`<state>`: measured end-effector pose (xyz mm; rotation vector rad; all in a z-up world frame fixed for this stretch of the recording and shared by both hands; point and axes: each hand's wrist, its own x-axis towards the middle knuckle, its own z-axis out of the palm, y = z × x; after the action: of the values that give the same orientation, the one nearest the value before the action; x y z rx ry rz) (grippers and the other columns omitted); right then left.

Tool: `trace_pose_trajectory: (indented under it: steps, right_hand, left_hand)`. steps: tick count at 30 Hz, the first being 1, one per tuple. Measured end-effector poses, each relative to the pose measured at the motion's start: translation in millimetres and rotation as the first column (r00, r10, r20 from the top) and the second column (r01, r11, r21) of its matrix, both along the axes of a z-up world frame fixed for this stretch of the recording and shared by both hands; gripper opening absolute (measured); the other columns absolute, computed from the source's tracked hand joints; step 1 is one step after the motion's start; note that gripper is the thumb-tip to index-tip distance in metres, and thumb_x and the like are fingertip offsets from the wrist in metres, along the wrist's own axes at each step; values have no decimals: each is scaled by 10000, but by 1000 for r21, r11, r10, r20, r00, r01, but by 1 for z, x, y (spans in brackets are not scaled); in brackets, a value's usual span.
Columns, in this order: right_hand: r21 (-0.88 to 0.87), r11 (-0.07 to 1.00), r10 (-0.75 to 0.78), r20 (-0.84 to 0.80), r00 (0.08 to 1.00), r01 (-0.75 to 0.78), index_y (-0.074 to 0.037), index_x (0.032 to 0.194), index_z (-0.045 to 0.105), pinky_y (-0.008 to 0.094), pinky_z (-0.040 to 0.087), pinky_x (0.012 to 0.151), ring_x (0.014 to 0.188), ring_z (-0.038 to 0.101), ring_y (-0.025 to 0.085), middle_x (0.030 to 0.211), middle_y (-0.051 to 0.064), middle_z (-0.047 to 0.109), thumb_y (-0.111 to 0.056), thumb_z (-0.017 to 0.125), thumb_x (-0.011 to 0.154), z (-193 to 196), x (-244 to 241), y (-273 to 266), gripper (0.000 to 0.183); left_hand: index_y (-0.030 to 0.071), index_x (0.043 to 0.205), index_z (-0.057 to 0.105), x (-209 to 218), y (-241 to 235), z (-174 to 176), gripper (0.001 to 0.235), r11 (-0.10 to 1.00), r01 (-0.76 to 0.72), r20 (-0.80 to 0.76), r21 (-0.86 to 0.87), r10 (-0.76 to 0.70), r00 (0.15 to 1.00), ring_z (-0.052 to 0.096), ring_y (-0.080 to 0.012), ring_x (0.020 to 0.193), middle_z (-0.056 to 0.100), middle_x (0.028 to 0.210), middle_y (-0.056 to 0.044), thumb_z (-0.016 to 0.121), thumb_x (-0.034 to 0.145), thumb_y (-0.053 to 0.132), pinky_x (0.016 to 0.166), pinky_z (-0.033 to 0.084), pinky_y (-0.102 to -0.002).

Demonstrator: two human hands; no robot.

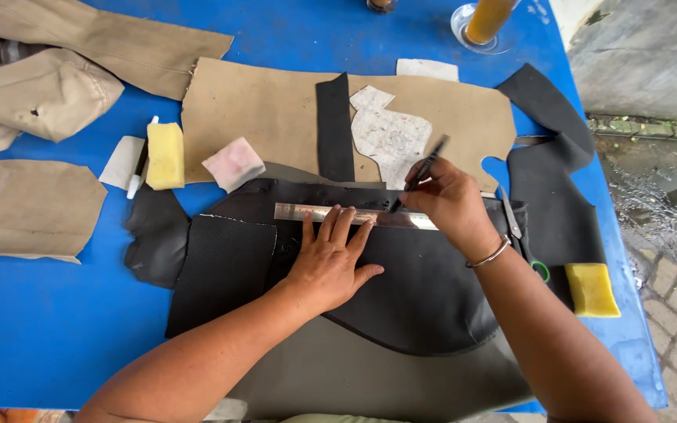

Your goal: Cutting a piece of leather with scissors and marking a line using a ruler and pen

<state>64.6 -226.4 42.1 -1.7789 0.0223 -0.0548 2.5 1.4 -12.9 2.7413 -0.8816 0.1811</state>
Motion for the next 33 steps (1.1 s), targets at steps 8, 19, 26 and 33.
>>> trace_pose_trajectory:
  steps: [8,19,26,33]
  right_hand:
    - [197,979,46,-13,999,-43,8,928,722,294,639,648,652,718,197,777,149,705,33,842,780,6,32,51,192]
    - [102,988,120,-18,993,-118,-26,1045,717,279,615,722,673,743,159,844,126,755,-16,765,840,0,43,77,211]
    - [-19,990,138,98,986,-137,-65,979,713,265,594,708,677,744,165,822,101,756,32,788,799,5,42,100,217]
    - [-219,966,172,137,975,-139,-172,882,736,254,585,685,714,766,173,748,30,753,-36,804,751,12,39,142,200]
  left_hand:
    - [127,1529,450,10,1,9,798,999,-15,-80,32,18,997,309,-448,1452,391,1496,-229,419,969,696,1107,162,-771]
    - [127,1539,430,10,-1,3,806,998,-8,-73,63,13,997,300,-436,1444,390,1489,-207,443,955,682,1095,160,-789]
    - [125,1525,453,9,-1,2,813,999,-6,-90,40,10,996,317,-424,1451,440,1464,-202,460,934,684,1115,127,-803]
    - [81,1492,480,13,3,-15,803,997,41,-79,-72,-47,996,293,-487,1457,430,1439,-252,512,933,658,1102,130,-828]
